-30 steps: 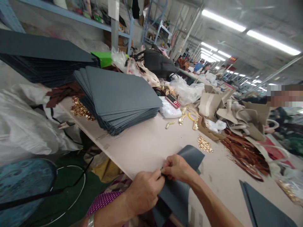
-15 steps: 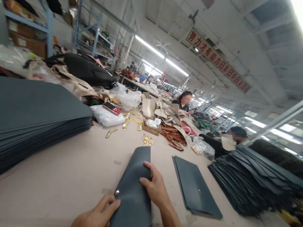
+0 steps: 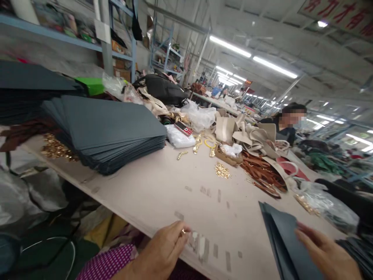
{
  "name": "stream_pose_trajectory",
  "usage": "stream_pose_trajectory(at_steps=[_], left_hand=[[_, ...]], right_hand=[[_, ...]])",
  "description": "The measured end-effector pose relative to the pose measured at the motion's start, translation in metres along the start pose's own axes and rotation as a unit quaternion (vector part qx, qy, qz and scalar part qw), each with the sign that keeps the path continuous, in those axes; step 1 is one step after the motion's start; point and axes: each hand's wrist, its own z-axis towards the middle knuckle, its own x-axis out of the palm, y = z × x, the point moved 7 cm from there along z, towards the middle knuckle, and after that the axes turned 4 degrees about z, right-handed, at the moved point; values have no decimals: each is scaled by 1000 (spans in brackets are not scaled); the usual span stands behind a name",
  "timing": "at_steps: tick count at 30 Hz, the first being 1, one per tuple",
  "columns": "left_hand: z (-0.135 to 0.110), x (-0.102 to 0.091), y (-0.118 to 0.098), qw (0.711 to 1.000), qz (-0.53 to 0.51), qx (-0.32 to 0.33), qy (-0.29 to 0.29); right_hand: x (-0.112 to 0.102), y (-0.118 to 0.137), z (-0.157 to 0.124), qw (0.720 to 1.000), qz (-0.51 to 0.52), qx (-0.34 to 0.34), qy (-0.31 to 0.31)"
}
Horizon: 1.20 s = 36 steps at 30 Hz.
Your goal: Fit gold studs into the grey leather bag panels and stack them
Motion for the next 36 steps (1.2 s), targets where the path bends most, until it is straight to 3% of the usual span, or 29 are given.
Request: stream_pose_trajectory(at_steps=[2, 5, 7, 10, 14, 27, 36], left_hand=[[-2, -3, 0, 1000, -4, -11, 3], [-3, -10, 3, 999, -2, -33, -4], [-5, -17, 5, 999, -3, -45, -24], [-7, -28, 3, 998, -36, -24, -49], [-12, -40, 4, 991, -108, 23, -74], [-18, -52, 30, 988, -105, -20, -112], [-22, -62, 43, 985, -102, -58, -127]], right_hand=[[46, 70, -39, 987, 120, -38, 98], [94, 193, -107, 923, 252, -174, 234], [102, 255, -142, 877, 308, -265, 256], [106, 307, -175, 826, 354, -352, 261], [119, 332, -191, 799, 360, -397, 272], [131, 360, -203, 768, 370, -467, 235], [146, 373, -206, 762, 364, -471, 253]])
